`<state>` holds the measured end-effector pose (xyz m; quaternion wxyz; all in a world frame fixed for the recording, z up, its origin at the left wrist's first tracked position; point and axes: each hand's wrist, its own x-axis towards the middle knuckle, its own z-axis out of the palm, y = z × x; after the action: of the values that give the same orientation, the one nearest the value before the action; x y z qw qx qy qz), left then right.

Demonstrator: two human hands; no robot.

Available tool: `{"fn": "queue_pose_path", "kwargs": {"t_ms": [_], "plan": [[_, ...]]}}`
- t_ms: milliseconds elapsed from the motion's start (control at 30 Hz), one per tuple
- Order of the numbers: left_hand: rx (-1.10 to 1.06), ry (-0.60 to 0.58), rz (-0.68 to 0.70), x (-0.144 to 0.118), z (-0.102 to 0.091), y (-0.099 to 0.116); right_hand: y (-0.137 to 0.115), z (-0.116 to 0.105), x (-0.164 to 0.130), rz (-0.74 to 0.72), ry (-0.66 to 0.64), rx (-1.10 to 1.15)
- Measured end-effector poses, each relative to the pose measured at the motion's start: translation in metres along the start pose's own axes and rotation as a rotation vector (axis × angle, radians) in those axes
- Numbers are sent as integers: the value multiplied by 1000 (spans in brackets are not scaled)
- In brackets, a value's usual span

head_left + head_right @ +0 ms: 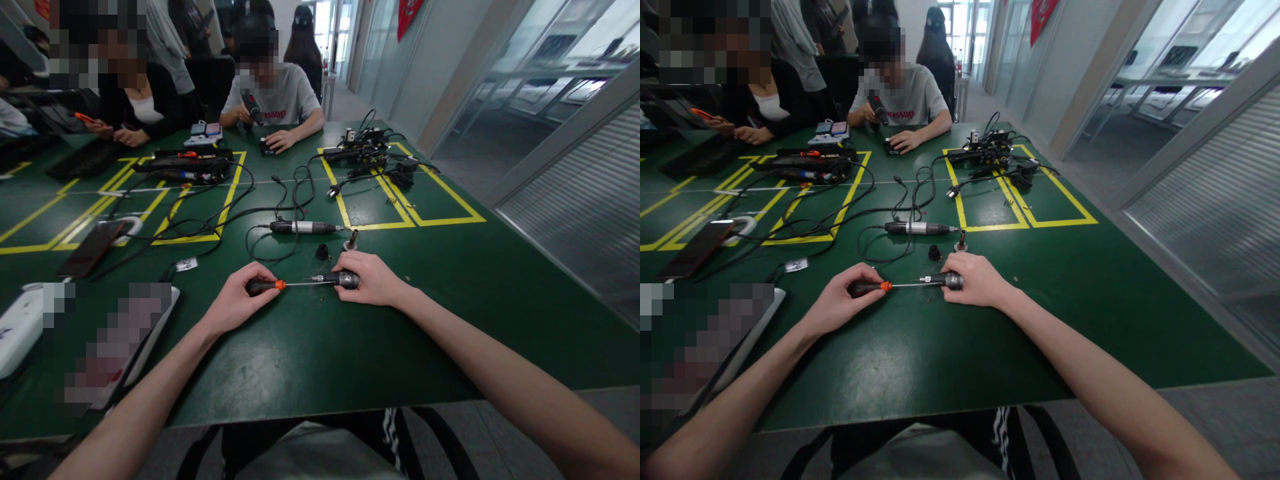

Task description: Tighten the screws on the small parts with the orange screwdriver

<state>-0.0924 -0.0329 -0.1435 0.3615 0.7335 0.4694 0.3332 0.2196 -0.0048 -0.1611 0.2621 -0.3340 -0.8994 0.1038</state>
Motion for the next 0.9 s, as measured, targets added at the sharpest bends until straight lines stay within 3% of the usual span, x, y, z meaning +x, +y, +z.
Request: {"fn": "queue_pose_path", "kwargs": {"t_ms": [567, 900], "plan": [[-48, 41, -108, 0, 0, 0, 2, -2, 1, -4, -58, -12], [-29, -26, -84, 1, 0, 4, 0, -2, 2, -72, -67, -109]]}}
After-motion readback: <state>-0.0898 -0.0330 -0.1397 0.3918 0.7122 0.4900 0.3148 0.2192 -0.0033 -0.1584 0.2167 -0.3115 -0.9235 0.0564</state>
